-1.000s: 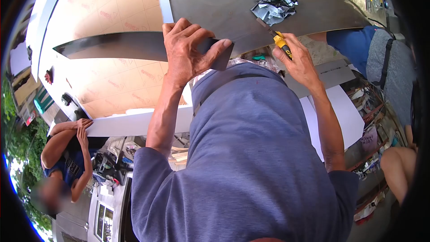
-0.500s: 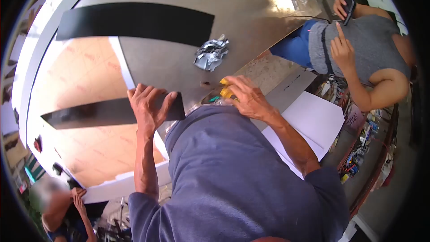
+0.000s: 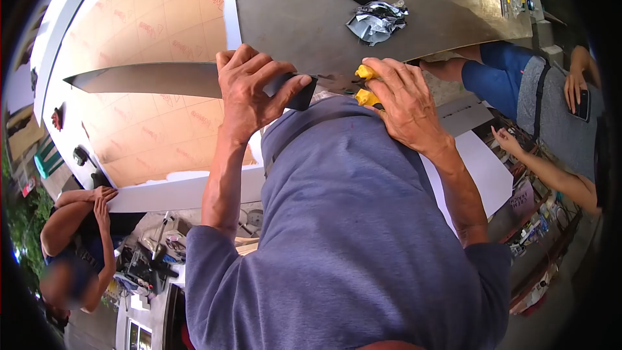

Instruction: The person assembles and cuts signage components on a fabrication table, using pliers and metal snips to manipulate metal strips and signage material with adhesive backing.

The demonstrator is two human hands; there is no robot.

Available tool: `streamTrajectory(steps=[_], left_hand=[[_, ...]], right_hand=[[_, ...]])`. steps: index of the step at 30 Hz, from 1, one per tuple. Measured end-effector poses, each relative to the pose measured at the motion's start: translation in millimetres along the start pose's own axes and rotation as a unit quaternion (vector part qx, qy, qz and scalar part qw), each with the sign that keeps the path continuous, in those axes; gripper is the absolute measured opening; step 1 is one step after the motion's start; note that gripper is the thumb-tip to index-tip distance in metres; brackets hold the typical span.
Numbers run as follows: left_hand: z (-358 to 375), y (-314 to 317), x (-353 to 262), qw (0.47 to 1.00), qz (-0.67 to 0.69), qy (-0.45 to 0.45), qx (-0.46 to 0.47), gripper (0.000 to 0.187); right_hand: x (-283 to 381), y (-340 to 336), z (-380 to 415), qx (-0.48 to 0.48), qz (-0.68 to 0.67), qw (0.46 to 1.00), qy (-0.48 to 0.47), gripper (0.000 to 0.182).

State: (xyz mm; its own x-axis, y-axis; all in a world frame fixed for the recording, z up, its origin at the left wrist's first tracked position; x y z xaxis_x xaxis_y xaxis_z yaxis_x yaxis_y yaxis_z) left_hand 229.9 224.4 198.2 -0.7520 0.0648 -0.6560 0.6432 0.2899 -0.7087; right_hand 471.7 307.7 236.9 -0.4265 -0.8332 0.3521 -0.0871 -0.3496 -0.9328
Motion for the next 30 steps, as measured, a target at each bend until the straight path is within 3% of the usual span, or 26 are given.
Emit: streamTrajectory(steps=[11, 30], left_hand=[[6.9, -3.4, 3.1, 1.000, -0.010, 0.016, -0.007, 0.028], [8.7, -5.4, 7.1, 1.000, 0.002, 0.006, -0.021, 0.027]], right_hand=[[13.1, 0.7, -1.7, -0.021, 0.026, 0.999, -0.007, 0.013], [8.6, -2.0, -12.4, 0.015, 0.000, 0.999, -0.034, 0.016]])
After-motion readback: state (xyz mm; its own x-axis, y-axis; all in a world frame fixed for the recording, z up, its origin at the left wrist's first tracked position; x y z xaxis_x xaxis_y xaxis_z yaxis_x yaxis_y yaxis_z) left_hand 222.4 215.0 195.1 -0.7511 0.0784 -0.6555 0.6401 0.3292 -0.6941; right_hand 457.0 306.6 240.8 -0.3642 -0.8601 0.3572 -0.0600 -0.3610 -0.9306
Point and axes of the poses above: each hand's wrist, its own z-axis away from the middle knuckle, its own y-axis out of the palm, x = y × z, the point moved 3 cm from there along -z, towards the middle knuckle, and after that the axes turned 1 degree about -y, right-handed, at the moved point
